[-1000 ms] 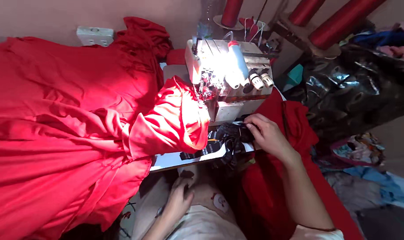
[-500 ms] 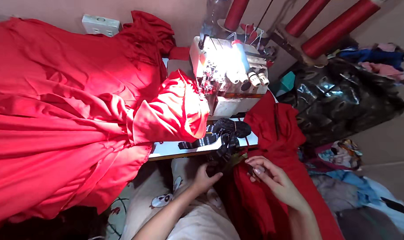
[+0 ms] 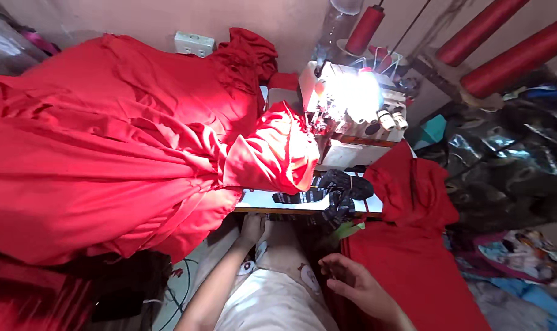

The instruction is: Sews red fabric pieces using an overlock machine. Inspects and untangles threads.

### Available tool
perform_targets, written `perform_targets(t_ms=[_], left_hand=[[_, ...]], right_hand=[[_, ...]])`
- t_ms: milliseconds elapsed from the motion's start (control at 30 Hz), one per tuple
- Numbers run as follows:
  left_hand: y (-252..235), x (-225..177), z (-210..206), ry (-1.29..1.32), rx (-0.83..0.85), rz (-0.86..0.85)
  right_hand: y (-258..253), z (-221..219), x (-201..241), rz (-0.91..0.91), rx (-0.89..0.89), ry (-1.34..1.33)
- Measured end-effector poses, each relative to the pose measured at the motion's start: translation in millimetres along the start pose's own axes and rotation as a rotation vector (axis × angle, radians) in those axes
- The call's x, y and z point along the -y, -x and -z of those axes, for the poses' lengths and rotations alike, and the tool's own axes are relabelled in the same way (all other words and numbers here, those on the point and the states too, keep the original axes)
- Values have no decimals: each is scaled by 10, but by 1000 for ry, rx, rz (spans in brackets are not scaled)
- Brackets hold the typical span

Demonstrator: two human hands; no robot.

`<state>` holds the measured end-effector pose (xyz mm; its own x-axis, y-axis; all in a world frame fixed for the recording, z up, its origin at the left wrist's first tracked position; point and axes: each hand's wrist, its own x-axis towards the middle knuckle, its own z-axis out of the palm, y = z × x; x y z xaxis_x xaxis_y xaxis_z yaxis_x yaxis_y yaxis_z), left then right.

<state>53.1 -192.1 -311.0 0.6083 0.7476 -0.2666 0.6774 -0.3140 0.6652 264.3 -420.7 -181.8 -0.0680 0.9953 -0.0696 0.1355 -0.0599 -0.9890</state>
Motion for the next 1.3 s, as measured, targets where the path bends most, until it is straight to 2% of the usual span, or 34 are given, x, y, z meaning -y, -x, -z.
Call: perform_targets(t_ms=[67,233,333,400,467,533,700,800,933,1133,1300], left_hand=[[190,50,15,154,-88,-24],[946,-177,522,778,134,117],[1314,-208,658,848,122,90],[1484,-265,703,884,92,126],[1598,-337,726,981,99,167],[1675,-368,737,1055,129,121],[1707,-319,867,1060,284,-173],[1674,-368,1004,1052,307,-302],[1594,-502,1186,974,264,-311],[1514,-616,1277,858,308,-268],[1500,-651,1257,813,345,-277]], right_hand=[[-55,-67,-25,-6,56,0],[-288,-284,-49,44,202,-41],[-477,-516,-120,33,344,-110],[-613,-684,-145,-43,406,-222],[-716,-793,-109,-141,384,-341],[-792,-836,-44,-199,312,-406],[-880,-738,73,-157,202,-379],[-821,-612,203,-146,170,-260],[-659,-568,237,-46,160,-12],[-640,-690,309,-213,269,-323],[-727,-769,336,-280,273,-417]])
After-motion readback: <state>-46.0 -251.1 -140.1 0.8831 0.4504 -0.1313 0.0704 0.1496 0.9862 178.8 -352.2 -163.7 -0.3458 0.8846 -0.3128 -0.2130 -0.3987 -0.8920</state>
